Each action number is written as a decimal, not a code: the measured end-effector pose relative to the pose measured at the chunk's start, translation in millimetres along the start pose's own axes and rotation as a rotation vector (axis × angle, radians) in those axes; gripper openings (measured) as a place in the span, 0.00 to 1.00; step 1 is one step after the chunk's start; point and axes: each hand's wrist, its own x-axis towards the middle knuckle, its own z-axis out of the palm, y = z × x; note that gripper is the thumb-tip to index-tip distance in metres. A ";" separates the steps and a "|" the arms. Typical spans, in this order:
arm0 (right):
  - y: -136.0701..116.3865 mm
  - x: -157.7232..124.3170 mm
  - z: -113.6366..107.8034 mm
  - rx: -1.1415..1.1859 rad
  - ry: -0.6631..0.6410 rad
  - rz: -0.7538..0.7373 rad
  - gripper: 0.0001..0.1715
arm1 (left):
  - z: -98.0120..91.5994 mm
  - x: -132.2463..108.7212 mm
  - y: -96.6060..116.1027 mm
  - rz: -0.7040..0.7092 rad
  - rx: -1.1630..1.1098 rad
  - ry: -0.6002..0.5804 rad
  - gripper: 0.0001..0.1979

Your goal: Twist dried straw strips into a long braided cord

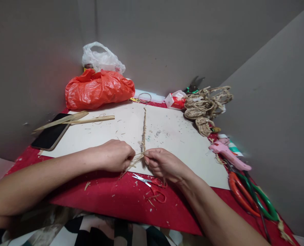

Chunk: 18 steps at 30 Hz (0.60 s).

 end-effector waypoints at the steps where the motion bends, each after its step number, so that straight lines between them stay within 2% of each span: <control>1: -0.1 0.1 -0.1 0.001 -0.001 0.001 0.15 | -1.0 0.4 -0.5 -0.002 -0.005 0.000 0.05; 9: -1.5 -0.4 0.3 0.024 -0.008 0.005 0.14 | -1.2 0.0 -2.4 0.021 0.175 -0.087 0.08; 18: 0.2 0.8 -3.2 0.050 -0.025 0.013 0.14 | -5.6 -0.3 -7.5 0.015 0.245 -0.173 0.10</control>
